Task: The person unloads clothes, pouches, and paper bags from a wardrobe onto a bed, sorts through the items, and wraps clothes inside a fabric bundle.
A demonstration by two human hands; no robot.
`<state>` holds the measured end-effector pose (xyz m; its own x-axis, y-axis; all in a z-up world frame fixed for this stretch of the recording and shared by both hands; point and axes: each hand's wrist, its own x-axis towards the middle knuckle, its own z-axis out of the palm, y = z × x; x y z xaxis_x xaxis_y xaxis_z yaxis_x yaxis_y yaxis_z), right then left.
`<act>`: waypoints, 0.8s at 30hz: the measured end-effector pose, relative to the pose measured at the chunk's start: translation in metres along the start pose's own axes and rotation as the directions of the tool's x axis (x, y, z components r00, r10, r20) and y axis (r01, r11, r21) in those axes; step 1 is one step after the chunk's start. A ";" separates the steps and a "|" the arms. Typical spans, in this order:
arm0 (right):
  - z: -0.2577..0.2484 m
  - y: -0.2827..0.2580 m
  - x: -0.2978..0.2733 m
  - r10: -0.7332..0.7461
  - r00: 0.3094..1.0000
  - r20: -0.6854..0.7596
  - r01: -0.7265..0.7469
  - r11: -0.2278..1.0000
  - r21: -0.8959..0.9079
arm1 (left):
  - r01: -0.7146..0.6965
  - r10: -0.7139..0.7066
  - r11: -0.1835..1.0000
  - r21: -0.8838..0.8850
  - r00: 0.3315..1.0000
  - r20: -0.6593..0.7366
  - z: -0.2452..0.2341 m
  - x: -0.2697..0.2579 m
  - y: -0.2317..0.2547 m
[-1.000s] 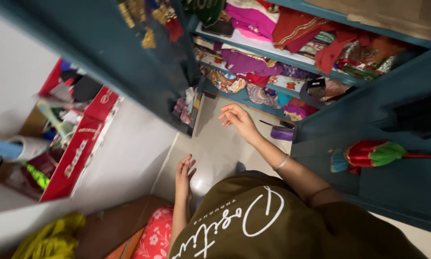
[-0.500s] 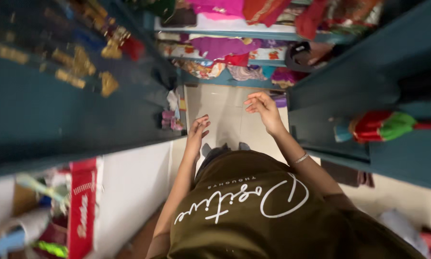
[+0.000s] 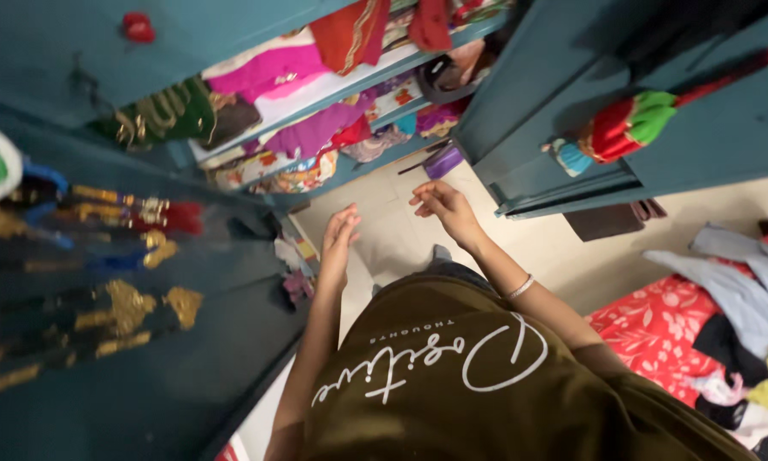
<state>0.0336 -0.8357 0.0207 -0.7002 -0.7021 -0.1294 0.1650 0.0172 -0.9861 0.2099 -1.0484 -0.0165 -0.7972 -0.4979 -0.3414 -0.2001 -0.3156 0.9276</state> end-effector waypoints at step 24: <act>-0.100 -0.131 0.253 -0.342 0.934 -0.100 0.265 0.855 -0.445 | -0.320 0.328 0.943 0.095 0.940 -0.090 0.060 0.144 0.088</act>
<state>-0.2350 -0.9442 0.1067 -0.7804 -0.5904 0.2057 -0.3536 0.1455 -0.9240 0.0436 -1.0991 0.0250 -0.7643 -0.6441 -0.0305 0.0119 -0.0614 0.9980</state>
